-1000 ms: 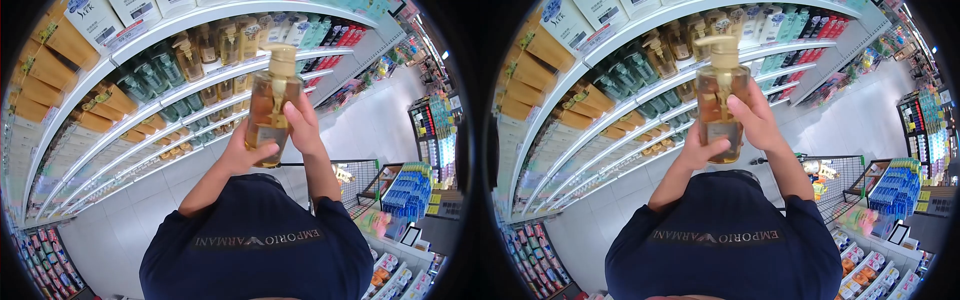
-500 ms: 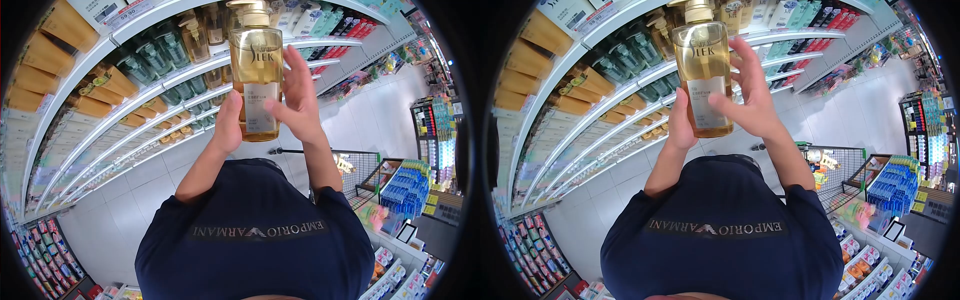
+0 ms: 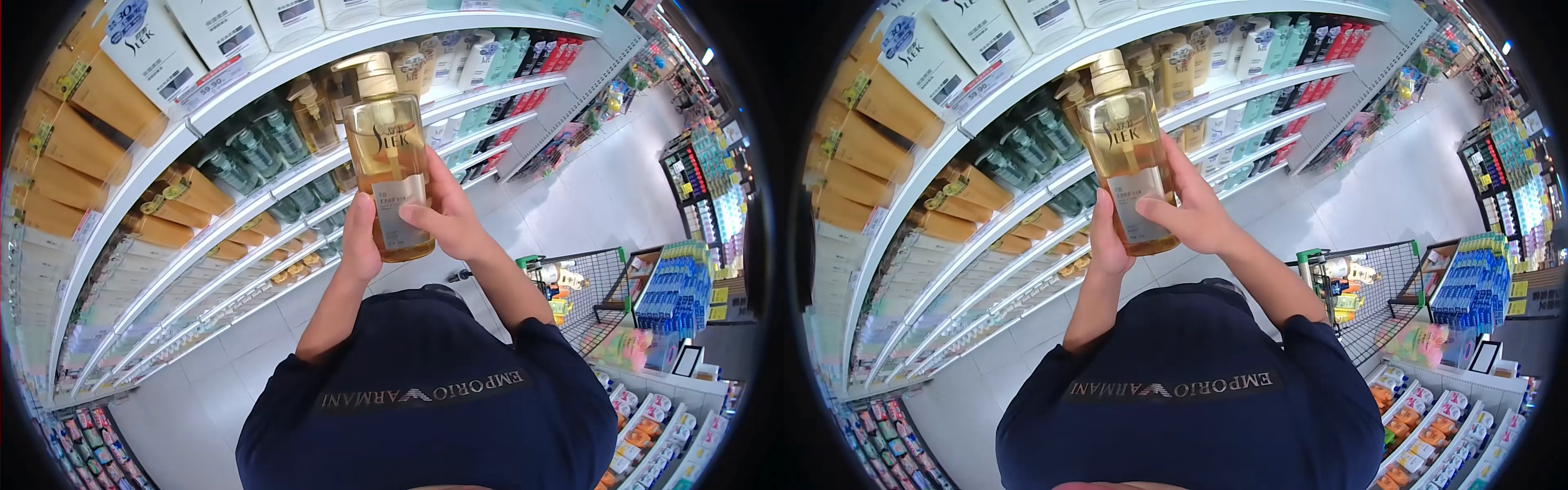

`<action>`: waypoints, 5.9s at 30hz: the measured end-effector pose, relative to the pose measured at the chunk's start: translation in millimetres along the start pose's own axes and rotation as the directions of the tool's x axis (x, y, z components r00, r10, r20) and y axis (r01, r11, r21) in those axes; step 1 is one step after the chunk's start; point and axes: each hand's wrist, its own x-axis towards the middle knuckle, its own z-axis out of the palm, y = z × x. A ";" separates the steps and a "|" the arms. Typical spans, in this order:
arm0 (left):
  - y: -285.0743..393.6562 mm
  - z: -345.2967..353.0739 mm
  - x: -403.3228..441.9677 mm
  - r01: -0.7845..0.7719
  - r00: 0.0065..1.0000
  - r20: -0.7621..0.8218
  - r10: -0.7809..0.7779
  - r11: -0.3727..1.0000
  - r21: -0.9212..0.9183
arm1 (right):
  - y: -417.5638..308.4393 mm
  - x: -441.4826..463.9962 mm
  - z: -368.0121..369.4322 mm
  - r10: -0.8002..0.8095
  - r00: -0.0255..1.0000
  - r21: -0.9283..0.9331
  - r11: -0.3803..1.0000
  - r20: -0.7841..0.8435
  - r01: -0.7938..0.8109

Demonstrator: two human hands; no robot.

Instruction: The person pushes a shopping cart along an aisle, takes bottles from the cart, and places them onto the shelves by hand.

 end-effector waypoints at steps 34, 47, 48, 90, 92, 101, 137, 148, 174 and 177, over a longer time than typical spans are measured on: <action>-29.4 -84.7 131.8 0.325 0.908 -0.415 -0.052 0.712 0.622 | 29.3 183.7 -86.5 0.132 0.987 -0.398 0.913 0.090 -0.086; -31.8 -99.0 126.8 0.240 0.900 -0.399 0.174 0.568 0.788 | 76.1 217.6 -79.0 0.004 0.981 -0.722 0.678 0.196 0.141; -30.3 -96.5 128.2 0.215 0.902 -0.393 0.178 0.603 0.768 | 77.5 218.0 -79.1 0.033 0.985 -0.719 0.688 0.168 0.100; -38.0 -100.5 154.4 0.316 0.812 -0.532 0.238 0.588 0.745 | 113.8 216.6 -81.9 -0.415 0.860 -0.792 0.394 0.299 0.465; -35.2 -100.8 158.1 0.356 0.801 -0.564 0.199 0.599 0.717 | 111.8 218.0 -81.2 -0.363 0.889 -0.794 0.432 0.280 0.427; -20.5 -98.6 174.8 0.481 0.804 -0.567 0.181 0.362 0.798 | 104.2 231.1 -73.1 -0.115 0.969 -0.851 0.463 0.220 0.248; -32.9 -94.9 170.3 0.478 0.818 -0.525 0.234 0.231 0.848 | 130.5 256.3 -79.2 -0.493 0.839 -0.848 0.321 0.230 0.422; -28.3 -94.5 168.5 0.498 0.831 -0.526 0.180 0.179 0.848 | 135.9 248.3 -70.0 -0.580 0.807 -0.888 0.307 0.111 0.342; -208.5 3.6 155.5 -0.308 0.946 0.324 0.011 0.344 0.887 | 144.6 -162.8 -306.9 -0.037 0.345 -0.285 0.648 -0.938 -0.706; -230.4 31.0 142.7 -0.402 0.800 0.533 -0.275 0.413 0.817 | 147.2 -223.9 -306.4 -0.105 0.209 -0.223 0.685 -0.972 -0.694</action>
